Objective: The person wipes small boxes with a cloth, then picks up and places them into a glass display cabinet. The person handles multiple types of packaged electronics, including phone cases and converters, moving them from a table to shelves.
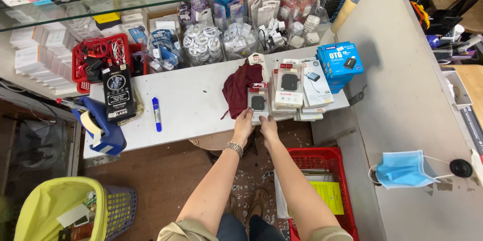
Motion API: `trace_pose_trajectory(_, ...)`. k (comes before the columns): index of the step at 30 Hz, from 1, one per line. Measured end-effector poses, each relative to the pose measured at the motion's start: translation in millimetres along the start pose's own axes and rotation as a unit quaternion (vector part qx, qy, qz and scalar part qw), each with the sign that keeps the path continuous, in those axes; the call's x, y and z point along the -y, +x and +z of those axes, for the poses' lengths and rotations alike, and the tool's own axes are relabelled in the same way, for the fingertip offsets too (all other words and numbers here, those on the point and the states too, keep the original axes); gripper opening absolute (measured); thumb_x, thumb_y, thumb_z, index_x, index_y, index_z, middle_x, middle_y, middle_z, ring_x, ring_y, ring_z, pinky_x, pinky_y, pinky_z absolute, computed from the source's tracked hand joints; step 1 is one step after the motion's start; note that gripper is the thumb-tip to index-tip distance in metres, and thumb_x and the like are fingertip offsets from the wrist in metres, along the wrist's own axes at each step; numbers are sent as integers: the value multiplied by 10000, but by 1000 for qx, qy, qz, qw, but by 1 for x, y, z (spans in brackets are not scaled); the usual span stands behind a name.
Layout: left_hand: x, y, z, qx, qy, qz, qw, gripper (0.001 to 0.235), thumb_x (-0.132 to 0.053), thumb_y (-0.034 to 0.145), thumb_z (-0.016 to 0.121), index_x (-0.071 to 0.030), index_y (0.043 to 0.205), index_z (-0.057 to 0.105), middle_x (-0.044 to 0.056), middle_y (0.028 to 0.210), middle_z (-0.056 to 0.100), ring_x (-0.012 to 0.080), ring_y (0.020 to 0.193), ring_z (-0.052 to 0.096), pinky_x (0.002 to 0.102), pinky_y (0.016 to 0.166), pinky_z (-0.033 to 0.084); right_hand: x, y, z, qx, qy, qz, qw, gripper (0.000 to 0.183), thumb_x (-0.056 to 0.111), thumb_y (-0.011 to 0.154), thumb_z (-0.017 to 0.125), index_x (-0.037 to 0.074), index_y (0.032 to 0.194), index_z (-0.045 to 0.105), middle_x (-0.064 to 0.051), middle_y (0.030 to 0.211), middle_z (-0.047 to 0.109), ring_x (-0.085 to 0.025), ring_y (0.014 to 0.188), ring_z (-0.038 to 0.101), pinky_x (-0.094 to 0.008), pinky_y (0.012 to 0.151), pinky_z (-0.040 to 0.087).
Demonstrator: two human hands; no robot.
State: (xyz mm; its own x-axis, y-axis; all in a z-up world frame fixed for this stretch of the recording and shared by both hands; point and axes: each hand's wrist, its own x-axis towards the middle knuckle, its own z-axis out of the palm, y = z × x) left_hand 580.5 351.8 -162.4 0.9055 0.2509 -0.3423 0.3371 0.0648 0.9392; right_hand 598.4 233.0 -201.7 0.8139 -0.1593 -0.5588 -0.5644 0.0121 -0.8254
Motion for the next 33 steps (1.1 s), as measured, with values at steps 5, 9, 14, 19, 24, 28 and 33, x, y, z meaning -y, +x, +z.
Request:
trace_pose_trajectory(5, 29, 36, -4, -16, 24, -38, 999, 516, -292, 1000, 570, 48, 1388, 569, 188, 1365, 661, 251, 1257, 639, 334, 1053, 455, -6, 2, 5, -59, -28, 13, 998, 710, 261, 920, 697, -66, 1481, 409, -188, 1244, 658, -252, 982, 671, -346, 734, 543)
trace_pose_trajectory(9, 27, 50, -26, -21, 101, -12, 995, 485, -276, 967, 665, 67, 1311, 664, 198, 1261, 738, 234, 1128, 696, 339, 975, 514, -9, -7, 7, -52, 65, 2, 997, 524, 213, 927, 689, -56, 1347, 528, -165, 1229, 667, -240, 1011, 662, -346, 762, 567)
trace_pose_trajectory(14, -22, 42, -57, 33, -98, -77, 992, 597, -216, 915, 777, 127, 1364, 584, 224, 1187, 663, 237, 978, 672, 367, 816, 552, 21, -48, 23, 1, 225, -22, 974, 492, 93, 924, 673, -58, 1330, 440, -178, 1298, 585, -258, 1121, 655, -369, 875, 630)
trace_pose_trajectory(19, -92, 27, -54, 50, -164, -48, 984, 615, -182, 889, 724, -24, 1407, 433, 181, 1257, 659, 230, 1049, 694, 355, 850, 589, 96, -90, 0, -7, -32, -226, 974, 368, 175, 977, 676, -7, 1279, 569, -146, 1180, 703, -236, 1083, 690, -344, 904, 553)
trace_pose_trajectory(24, -118, 27, -22, 120, -290, -64, 947, 406, -231, 966, 610, -27, 1307, 528, 181, 1294, 648, 272, 1145, 652, 510, 1005, 491, 143, -89, -65, -194, -167, -370, 893, 306, 244, 961, 631, 9, 1151, 680, -147, 1080, 737, -281, 941, 718, -403, 812, 557)
trace_pose_trajectory(28, -111, 39, 10, 163, -364, -141, 906, 418, -262, 978, 540, 21, 1286, 554, 194, 1299, 630, 359, 1236, 585, 703, 1089, 356, 145, -47, -115, -222, -248, -333, 882, 415, 315, 983, 658, -41, 1196, 657, -218, 1069, 721, -357, 999, 694, -427, 875, 529)
trace_pose_trajectory(33, -103, 35, 46, 171, -393, -181, 885, 437, -302, 974, 513, -28, 1313, 547, 178, 1366, 620, 382, 1331, 529, 710, 1151, 219, 135, -22, -125, -132, -220, -154, 954, 476, 426, 960, 658, 2, 1166, 721, -193, 1057, 747, -305, 1010, 702, -398, 909, 526)
